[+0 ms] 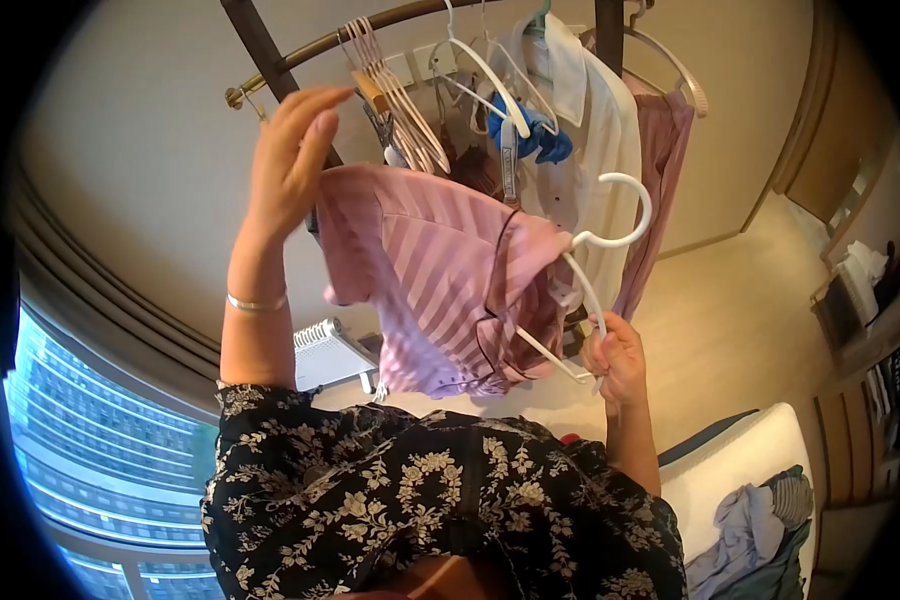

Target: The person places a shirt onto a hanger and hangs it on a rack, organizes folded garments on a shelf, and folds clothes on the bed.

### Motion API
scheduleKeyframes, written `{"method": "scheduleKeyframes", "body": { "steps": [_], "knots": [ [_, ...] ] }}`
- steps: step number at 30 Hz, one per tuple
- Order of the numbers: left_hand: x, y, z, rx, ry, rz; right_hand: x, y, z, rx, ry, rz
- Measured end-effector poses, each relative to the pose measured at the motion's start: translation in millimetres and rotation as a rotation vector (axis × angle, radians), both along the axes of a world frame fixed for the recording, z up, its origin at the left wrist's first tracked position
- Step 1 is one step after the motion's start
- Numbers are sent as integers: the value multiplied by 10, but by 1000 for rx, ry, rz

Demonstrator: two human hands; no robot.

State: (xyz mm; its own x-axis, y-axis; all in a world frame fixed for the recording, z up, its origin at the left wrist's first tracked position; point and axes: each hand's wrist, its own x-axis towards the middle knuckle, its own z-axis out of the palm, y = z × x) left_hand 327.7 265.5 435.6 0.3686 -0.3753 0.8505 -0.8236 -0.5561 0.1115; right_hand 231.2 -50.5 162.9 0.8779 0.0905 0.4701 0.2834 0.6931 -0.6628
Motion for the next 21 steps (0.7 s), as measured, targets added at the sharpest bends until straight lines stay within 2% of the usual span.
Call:
{"method": "scheduleKeyframes", "body": {
  "steps": [1,2,4,8,11,12,14,15,16,18,19,20,21],
  "knots": [
    [-121,-40,-34,57,28,-31,-2,17,29,-27,16,6],
    [-251,-94,-59,245,-87,68,2,29,48,-29,22,5],
    [-342,-254,-171,417,-246,121,7,35,82,-74,6,12],
    [-197,-379,-537,473,-83,-6,26,-22,176,-140,-23,6],
    [-99,-418,-714,545,-74,-146,5,-2,316,-407,32,24],
    [-123,-435,-750,546,-63,-158,-28,26,371,-404,47,19],
    [-172,-447,-766,599,-86,-145,-37,44,458,-559,84,32],
    [-168,-429,-751,564,-92,-158,22,-28,433,-410,85,207],
    [-160,-418,-743,565,-85,-164,85,-33,431,-408,93,205],
    [-164,-397,-733,488,-110,-180,191,-37,415,-163,78,249],
    [-192,-376,-666,541,-92,-120,284,-127,305,-153,218,207],
    [-200,-366,-658,540,-91,-127,310,-112,170,-152,220,201],
    [-200,-360,-648,483,-88,-116,355,-80,49,-319,198,163]
  ]
}}
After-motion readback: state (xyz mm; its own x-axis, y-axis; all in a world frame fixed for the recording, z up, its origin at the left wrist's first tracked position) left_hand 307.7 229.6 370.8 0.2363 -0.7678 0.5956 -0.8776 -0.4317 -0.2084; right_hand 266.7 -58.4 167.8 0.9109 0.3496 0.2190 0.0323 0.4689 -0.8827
